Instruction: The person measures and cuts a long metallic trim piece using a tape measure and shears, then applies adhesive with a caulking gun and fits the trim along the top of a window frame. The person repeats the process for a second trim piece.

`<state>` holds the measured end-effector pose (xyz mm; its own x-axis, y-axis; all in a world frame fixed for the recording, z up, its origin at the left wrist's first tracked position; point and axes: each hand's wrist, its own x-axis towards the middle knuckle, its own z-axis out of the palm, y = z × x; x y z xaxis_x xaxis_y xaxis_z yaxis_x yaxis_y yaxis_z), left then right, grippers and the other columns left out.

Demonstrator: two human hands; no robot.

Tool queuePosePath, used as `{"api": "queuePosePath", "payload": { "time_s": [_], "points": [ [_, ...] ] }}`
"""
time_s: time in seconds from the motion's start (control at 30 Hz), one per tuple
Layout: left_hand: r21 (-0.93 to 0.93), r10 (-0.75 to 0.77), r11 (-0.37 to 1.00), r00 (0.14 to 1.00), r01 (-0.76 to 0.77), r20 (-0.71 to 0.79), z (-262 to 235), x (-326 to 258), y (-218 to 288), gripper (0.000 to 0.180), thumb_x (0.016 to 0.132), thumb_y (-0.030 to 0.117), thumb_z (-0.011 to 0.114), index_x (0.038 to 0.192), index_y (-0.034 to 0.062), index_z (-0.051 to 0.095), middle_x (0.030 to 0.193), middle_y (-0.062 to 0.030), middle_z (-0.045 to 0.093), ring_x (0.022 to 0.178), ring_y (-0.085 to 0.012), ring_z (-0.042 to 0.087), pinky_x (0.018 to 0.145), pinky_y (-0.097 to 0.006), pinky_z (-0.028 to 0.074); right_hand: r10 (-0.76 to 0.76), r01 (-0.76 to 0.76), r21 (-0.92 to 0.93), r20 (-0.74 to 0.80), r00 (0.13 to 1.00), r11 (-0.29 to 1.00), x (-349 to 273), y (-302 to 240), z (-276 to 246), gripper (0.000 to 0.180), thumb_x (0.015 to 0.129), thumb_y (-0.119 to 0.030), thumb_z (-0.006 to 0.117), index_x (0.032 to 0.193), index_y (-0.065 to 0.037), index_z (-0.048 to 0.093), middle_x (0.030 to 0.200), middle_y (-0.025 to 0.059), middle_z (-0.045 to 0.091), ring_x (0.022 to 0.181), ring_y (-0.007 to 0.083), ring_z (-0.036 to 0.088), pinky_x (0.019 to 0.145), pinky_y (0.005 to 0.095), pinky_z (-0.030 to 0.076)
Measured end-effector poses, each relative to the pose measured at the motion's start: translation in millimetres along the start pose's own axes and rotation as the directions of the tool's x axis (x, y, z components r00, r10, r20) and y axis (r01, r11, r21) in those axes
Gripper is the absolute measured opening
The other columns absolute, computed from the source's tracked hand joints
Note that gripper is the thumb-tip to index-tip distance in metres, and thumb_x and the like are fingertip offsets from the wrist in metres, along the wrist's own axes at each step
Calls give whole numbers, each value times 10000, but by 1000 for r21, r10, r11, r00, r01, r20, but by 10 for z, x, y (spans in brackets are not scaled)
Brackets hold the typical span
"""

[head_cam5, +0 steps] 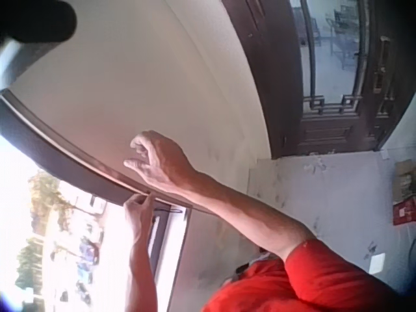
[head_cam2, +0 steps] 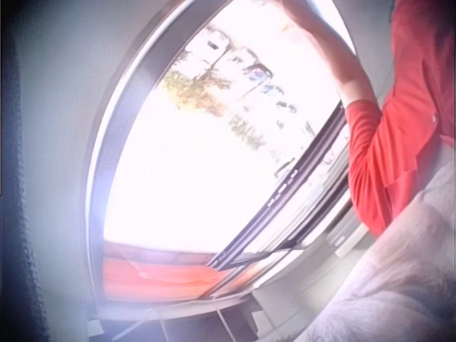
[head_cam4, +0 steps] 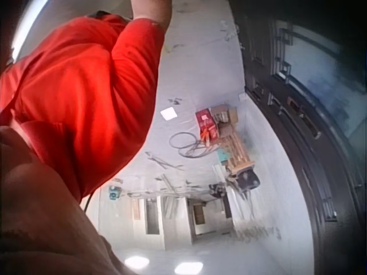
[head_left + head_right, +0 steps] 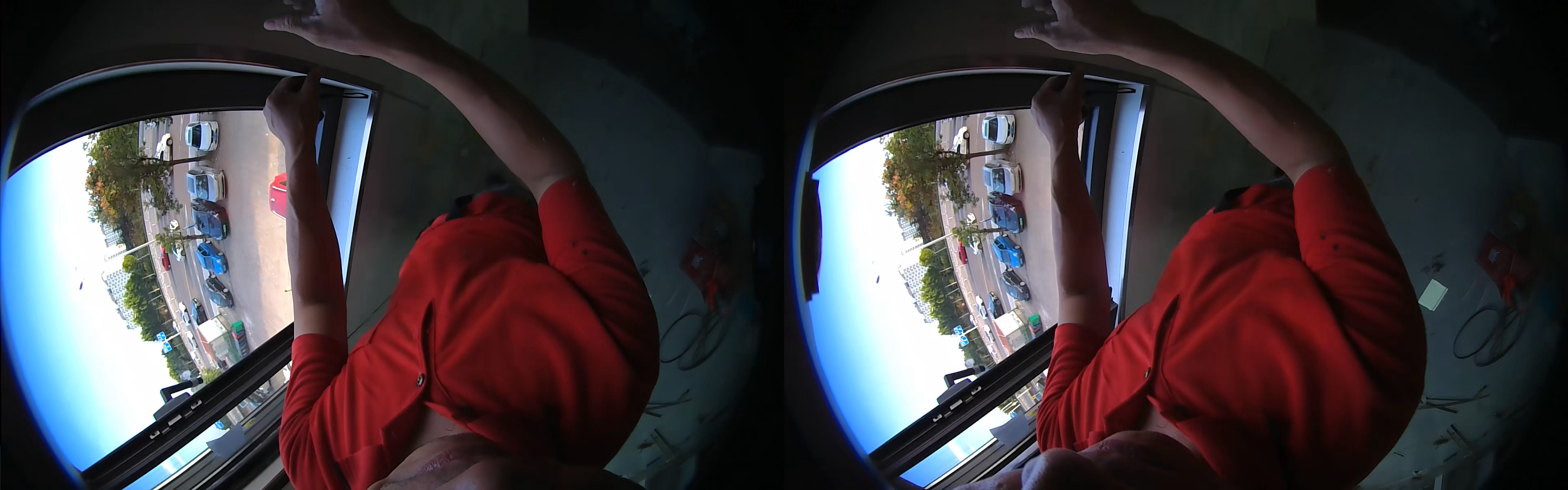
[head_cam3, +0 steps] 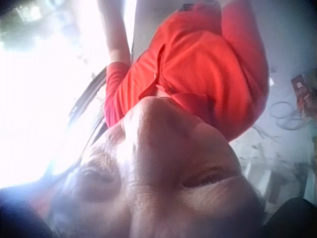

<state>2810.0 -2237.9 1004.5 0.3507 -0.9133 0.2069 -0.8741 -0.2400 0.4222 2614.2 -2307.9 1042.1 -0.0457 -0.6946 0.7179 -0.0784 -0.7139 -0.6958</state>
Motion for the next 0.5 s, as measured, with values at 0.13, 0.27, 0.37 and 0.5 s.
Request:
{"api": "queuePosePath", "payload": {
  "time_s": [0.13,0.27,0.37,0.5],
  "points": [
    [-17,-8,1000,1000,8,-22,-90,-45,8,461,819,509,802,814,48,799,640,-111,711,620,-270,713,659,-413,532,-28,32,-84,42,999,996,38,-226,112,435,818,-263,874,1096,-13,650,1072,179,687,998,365,689,843,450,563],
    [-21,44,999,995,-46,-92,-18,9,-122,436,815,492,806,847,57,802,713,-124,739,696,-317,731,700,-442,543,-9,16,-144,51,999,989,22,-328,284,442,808,-253,883,1086,-9,642,1068,191,682,988,396,683,847,463,562],
    [-35,91,995,984,-98,-152,-6,-10,-164,389,825,461,784,889,78,809,825,-141,770,801,-380,742,746,-469,559,3,7,-162,59,998,987,-20,-331,449,425,816,-242,877,1068,-9,627,1060,204,675,982,419,677,842,477,558],
    [-5,126,992,981,-128,-146,6,0,-155,361,868,435,719,907,88,809,858,-159,770,847,-414,737,766,-485,559,19,-1,-173,99,995,985,-64,-298,594,396,837,-223,858,1051,-10,601,1046,218,666,978,437,671,822,497,551]
  ]
}}
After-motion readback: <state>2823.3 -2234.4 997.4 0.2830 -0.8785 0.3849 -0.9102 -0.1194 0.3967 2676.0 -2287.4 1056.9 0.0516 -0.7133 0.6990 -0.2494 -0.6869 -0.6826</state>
